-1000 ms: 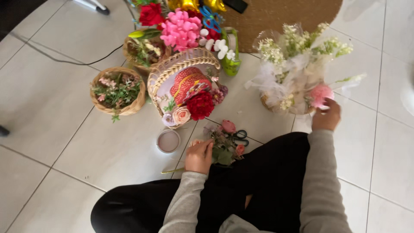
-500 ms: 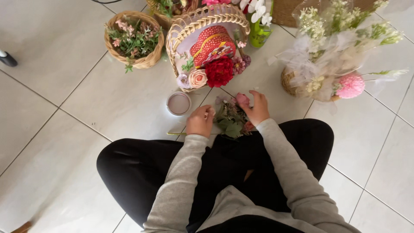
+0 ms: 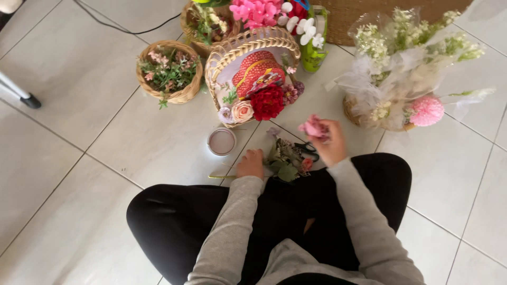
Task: The person assembles a floral arrangement by hand, gathering multiple artificial flowers and leafy stems and placing them into a small woven basket.
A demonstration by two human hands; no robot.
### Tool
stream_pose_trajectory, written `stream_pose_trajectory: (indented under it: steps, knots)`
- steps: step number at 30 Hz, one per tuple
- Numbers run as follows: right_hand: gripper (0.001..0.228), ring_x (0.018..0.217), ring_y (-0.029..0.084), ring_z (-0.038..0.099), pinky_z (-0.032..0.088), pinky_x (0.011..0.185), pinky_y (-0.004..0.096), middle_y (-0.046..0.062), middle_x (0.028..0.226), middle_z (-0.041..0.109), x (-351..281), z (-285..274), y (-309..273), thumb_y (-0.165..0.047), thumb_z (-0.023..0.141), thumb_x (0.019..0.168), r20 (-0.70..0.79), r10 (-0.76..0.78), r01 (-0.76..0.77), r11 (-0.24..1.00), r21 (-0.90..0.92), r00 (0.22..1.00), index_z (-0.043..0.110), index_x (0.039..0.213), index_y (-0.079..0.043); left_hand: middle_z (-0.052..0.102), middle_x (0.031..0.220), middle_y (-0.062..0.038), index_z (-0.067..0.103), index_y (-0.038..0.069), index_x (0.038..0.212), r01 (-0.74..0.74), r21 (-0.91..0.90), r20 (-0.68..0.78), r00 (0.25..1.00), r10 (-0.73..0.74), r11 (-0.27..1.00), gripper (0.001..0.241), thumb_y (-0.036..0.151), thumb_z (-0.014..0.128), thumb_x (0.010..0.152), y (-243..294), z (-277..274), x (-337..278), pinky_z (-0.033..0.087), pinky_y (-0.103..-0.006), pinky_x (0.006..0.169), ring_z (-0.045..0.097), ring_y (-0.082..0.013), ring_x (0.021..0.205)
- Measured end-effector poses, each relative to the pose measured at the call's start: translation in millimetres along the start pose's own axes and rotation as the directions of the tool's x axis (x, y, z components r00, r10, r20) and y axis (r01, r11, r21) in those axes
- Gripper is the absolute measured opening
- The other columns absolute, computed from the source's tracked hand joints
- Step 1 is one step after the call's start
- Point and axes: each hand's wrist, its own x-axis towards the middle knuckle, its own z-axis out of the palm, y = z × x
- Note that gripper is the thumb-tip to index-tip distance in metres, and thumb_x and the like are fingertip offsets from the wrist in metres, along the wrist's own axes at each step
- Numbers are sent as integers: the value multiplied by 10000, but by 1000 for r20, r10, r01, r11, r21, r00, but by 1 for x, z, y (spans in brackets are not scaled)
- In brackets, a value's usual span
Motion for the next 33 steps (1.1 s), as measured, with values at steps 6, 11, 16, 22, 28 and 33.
stream_pose_trajectory:
  steps: [6,11,16,22,28,33]
  knots:
    - [415,925,189,514,414,746,231,85,1060,489,-5,-138,-51,133,520,769,-500,-202,183,979,-88,842,492,1135,-60,501,924,-38,421,195,1048,28,137,-273,962,11,990,223,270,530,868,-7,28,10,444,-359,440,572,-182,628]
    - [438,936,436,551,491,985,568,293,1077,404,-6,-206,-93,329,420,872,-568,-415,461,885,-69,711,304,1117,-15,498,909,-62,403,165,993,53,49,-335,942,-34,997,277,389,534,896,-17,31,14,428,-364,374,558,-215,415]
    - [436,929,473,603,532,878,550,247,1138,391,-5,-221,-53,334,519,825,-629,-392,413,903,-122,672,354,1079,20,499,921,-52,422,165,1028,95,62,-365,929,-66,994,373,296,643,758,-28,23,8,438,-379,413,584,-237,472]
    - [482,893,341,595,535,644,376,182,1049,536,30,-196,50,121,833,698,-669,-305,147,948,-284,678,523,1036,-28,500,998,-71,409,152,1095,77,-107,-194,976,-97,991,378,201,580,761,-18,-16,-9,474,-382,523,614,-269,599]
    - [287,817,436,584,510,713,482,176,990,497,46,-148,105,-54,763,736,-422,-363,62,814,-578,830,618,983,-40,495,1101,-73,372,157,1171,81,-129,-23,996,-84,988,428,236,557,792,-13,-23,-8,518,-363,670,658,-246,762]
    - [264,862,400,608,532,726,444,147,1000,519,44,-147,111,-26,729,781,-376,-376,105,812,-575,847,632,1025,-49,504,1092,-71,378,162,1163,60,-154,-32,997,-66,986,437,250,583,787,-11,-31,-8,525,-359,667,661,-234,771]
